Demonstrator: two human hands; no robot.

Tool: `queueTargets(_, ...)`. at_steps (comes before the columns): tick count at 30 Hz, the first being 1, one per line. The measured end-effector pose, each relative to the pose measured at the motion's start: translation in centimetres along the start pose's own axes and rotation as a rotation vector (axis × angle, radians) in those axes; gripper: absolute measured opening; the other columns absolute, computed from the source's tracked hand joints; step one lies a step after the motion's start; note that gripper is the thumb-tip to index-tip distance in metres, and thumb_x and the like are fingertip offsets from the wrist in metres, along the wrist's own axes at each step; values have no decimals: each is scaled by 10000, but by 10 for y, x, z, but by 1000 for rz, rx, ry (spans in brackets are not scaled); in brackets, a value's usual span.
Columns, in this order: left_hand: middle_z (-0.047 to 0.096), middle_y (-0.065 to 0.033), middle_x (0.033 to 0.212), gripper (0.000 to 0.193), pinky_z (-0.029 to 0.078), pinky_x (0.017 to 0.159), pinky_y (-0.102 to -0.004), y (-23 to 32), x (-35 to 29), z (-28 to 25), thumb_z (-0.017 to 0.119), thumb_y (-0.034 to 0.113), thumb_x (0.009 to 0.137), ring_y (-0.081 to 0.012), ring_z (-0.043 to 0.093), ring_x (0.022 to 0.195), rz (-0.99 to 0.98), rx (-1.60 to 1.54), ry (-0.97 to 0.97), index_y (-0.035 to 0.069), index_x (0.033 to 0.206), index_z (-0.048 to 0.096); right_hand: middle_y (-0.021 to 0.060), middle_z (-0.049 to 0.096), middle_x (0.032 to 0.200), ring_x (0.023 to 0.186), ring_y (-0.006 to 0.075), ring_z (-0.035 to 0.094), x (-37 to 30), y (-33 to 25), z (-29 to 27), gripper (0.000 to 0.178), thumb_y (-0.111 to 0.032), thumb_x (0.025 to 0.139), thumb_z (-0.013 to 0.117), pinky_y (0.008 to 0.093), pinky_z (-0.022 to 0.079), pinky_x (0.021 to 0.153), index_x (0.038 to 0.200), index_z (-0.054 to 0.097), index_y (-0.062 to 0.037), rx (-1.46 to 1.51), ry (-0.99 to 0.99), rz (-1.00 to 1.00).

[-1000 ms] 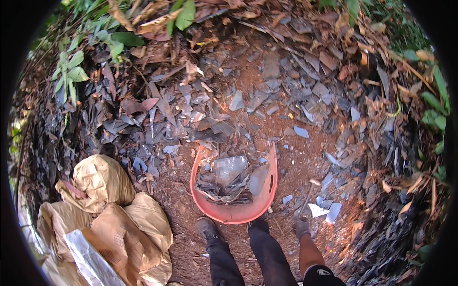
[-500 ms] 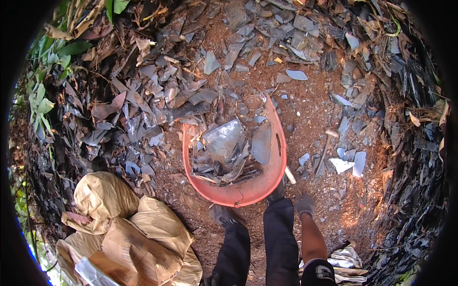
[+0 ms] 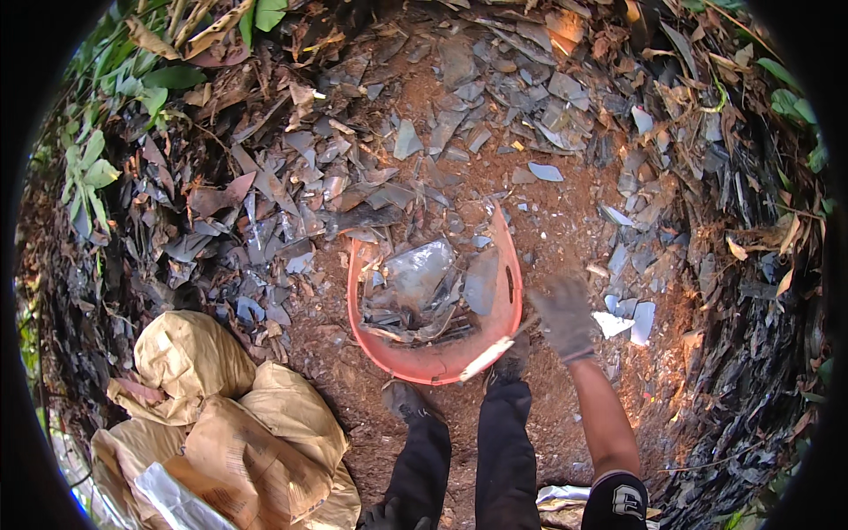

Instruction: The person scoops broken glass and debris from the ground into a red dustpan using a small hand shovel. They then pour the collected debris into a large sack and repeat the process with another sack.

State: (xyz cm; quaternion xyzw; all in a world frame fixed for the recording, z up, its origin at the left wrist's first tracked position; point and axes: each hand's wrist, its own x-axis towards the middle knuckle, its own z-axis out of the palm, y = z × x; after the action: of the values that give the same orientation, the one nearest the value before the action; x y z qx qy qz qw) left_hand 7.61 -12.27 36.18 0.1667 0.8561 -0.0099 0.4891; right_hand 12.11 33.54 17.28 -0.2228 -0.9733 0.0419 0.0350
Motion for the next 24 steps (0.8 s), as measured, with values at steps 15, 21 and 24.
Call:
queueTargets(15,500,-260,1324,823,383,1005,-577,4,-11,26,690,578,784,-469,452,1221,-88,-156,40,73,1394,469,343,510,1270,1225,450,494,-20,-174,118,642,-210,771,656,481,443,1002,1321,455,53,554,-387,1004)
queueTargets(21,505,-260,1338,819,368,1036,-574,8,-11,30,658,609,791,-485,449,1236,-142,-176,-4,105,1407,466,290,585,1266,1172,401,565,-20,-134,142,552,-336,822,557,449,473,968,1265,546,-7,203,-999,553)
queueTargets(24,512,-261,1336,829,367,1038,-579,13,-10,38,649,621,790,-492,462,1223,-190,-217,0,109,1414,458,274,620,1229,1134,409,599,13,-164,33,517,-312,893,582,447,476,960,1298,543,7,639,-252,878)
